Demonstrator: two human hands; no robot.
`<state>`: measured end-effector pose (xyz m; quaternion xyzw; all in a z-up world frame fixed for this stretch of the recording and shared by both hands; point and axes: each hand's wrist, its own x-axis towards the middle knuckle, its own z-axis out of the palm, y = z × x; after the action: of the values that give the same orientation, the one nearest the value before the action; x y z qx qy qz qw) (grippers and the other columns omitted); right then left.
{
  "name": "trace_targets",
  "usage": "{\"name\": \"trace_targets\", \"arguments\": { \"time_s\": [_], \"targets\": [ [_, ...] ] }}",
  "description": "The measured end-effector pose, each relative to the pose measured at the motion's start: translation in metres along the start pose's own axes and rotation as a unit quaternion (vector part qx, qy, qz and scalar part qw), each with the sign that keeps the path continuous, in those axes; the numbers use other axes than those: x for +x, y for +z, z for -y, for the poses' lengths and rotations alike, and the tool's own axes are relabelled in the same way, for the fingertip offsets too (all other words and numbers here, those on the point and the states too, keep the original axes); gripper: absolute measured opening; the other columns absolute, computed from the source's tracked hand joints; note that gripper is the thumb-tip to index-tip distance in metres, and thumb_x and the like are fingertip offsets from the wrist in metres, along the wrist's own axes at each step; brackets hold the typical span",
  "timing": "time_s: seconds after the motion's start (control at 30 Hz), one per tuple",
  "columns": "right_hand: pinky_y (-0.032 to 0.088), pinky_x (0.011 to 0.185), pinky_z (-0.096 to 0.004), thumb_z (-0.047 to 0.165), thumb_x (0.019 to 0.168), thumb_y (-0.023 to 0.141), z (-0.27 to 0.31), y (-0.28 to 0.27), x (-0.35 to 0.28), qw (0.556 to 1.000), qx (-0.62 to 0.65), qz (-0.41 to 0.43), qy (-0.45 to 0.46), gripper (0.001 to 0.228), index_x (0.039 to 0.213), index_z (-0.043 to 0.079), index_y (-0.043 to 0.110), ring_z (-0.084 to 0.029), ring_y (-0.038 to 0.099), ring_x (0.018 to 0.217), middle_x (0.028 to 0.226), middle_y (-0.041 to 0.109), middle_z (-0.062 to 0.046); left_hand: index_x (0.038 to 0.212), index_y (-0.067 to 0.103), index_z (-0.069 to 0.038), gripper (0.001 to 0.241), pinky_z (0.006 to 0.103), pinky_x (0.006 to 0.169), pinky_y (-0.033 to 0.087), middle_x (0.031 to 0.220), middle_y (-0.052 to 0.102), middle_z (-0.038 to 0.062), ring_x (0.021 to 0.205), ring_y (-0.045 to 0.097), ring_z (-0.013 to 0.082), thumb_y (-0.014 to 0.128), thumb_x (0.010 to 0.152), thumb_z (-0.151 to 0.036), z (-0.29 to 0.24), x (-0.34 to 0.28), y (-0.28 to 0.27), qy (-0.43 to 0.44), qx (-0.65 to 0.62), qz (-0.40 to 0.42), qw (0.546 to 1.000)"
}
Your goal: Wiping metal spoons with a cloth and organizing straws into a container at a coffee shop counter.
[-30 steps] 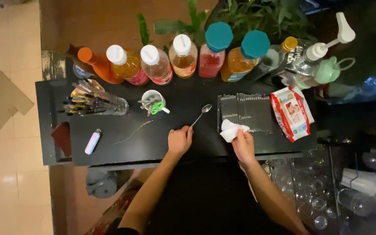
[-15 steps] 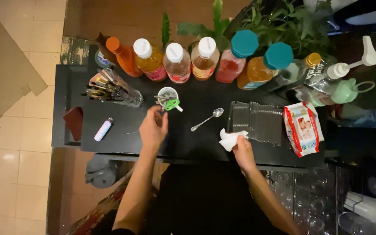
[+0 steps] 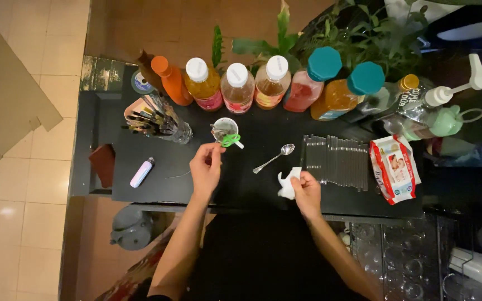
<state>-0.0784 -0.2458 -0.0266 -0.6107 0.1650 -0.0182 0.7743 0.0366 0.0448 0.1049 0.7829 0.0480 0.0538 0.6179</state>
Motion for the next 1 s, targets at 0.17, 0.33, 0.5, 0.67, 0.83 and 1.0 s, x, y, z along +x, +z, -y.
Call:
{"name": "trace_targets", "arguments": {
  "time_s": [0.17,0.33,0.5,0.67,0.83,1.0],
  "targets": [
    [0.051,0.067,-0.026,0.017,0.107,0.062,-0.007,0.0,0.006,0.999,-0.033,-0.006,0.01,0.027,0.102,-0.007,0.072,-0.009,0.062,0.074,0.089,0.073,-0.006,0.11,0.068,-0.001,0.014,0.0208,0.062,0.047,0.095,0.078,0.007,0.069,0.058,0.0048,0.062,0.104,-0.012,-0.019,-0.013,-0.019,0.0,-0.104,0.008,0.995],
    [0.059,0.084,-0.031,0.028,0.11,0.051,0.002,0.011,0.009,0.986,0.152,0.05,0.043,0.037,0.109,-0.004,0.068,-0.016,0.072,0.092,0.105,0.075,-0.011,0.109,0.067,-0.001,0.017,0.0205,0.061,0.043,0.094,0.078,0.01,0.066,0.055,0.0065,0.057,0.107,-0.015,-0.022,-0.027,-0.023,-0.025,-0.233,0.025,0.972],
    [0.052,0.097,-0.038,0.045,0.103,0.045,0.093,0.062,0.007,0.85,0.468,0.114,0.216,0.044,0.132,0.015,0.058,-0.021,0.064,0.114,0.128,0.066,-0.004,0.105,0.065,-0.002,0.02,0.0257,0.07,0.048,0.095,0.074,0.009,0.076,0.061,0.0114,0.057,0.11,-0.021,0.005,-0.044,0.016,-0.151,-0.55,0.119,0.813],
    [0.047,0.105,-0.035,0.038,0.111,0.047,0.097,0.074,0.014,0.866,0.467,0.084,0.159,0.04,0.139,0.012,0.057,-0.018,0.06,0.124,0.136,0.063,-0.002,0.107,0.067,-0.002,0.02,0.0238,0.072,0.049,0.102,0.078,0.011,0.077,0.061,0.0096,0.057,0.108,-0.019,-0.012,-0.053,0.03,-0.071,-0.363,0.229,0.901],
    [0.048,0.106,-0.036,0.039,0.107,0.046,0.094,0.081,0.014,0.901,0.411,0.006,0.141,0.042,0.137,0.011,0.056,-0.017,0.06,0.124,0.135,0.064,0.0,0.107,0.072,-0.002,0.016,0.0252,0.075,0.055,0.103,0.079,0.009,0.081,0.066,0.011,0.058,0.105,-0.009,-0.042,-0.054,0.024,0.021,-0.181,0.287,0.94],
    [0.052,0.1,-0.038,0.021,0.108,0.053,0.101,0.088,0.012,0.944,0.317,0.025,0.087,0.032,0.13,0.0,0.062,-0.019,0.067,0.112,0.122,0.069,-0.009,0.108,0.072,-0.004,0.012,0.029,0.081,0.059,0.099,0.077,0.008,0.091,0.076,0.0187,0.063,0.1,-0.004,-0.046,-0.052,0.021,0.161,-0.045,0.338,0.926]
  ]
}}
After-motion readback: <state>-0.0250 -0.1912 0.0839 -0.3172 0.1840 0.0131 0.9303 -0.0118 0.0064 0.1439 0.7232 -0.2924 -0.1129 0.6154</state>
